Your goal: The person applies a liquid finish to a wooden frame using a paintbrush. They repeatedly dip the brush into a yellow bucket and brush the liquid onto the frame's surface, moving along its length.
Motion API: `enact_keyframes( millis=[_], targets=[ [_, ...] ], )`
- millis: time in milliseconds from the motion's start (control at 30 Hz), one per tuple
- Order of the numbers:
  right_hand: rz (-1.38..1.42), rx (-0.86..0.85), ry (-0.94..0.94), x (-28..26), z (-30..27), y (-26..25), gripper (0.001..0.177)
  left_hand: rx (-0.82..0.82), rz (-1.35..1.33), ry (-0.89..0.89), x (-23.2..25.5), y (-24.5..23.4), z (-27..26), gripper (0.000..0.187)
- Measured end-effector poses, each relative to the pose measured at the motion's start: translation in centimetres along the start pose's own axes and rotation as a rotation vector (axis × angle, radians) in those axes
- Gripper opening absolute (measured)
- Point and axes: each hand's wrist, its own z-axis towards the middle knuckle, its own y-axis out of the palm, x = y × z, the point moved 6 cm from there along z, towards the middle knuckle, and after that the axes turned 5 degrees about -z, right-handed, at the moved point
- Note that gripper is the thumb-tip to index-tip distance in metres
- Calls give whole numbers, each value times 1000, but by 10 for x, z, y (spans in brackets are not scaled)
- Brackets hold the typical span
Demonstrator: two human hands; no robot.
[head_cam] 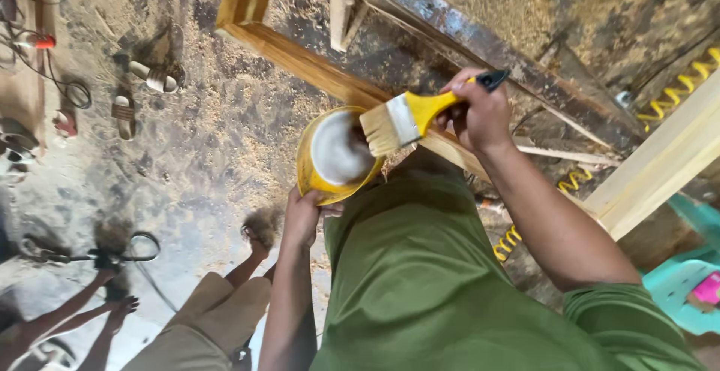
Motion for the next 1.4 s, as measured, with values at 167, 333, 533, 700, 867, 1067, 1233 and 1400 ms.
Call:
enact_keyframes(
  millis=[167, 333, 533, 700, 867, 1067, 1233, 1400],
  targets=[
    [201, 209, 97, 36, 29, -58, 21, 76, -70, 36, 5, -3, -16, 33],
    [19, 383, 162, 93, 45, -105, 18, 42, 75, 25, 14, -5, -23, 33],
    [-626, 567, 253, 62, -22, -194, 23, 74, 22, -24, 14, -12, -19, 32],
    [-1044, 429, -1, -8, -38, -201, 18, 53, -89, 55, 7, -9, -17, 33],
    [-1317, 113, -53, 52, 42, -80, 37, 91, -182, 45, -6, -2, -21, 32],
    [-427, 146, -164, 79, 139, 6, 16, 109, -209, 58, -13, 0, -30, 32],
    [-321, 240, 29, 63, 67, -53, 15, 102, -234, 12, -16, -5, -31, 32],
    [-809, 508, 245, 10, -15, -173, 20, 81, -195, 22, -11, -8, -34, 34]
  ],
)
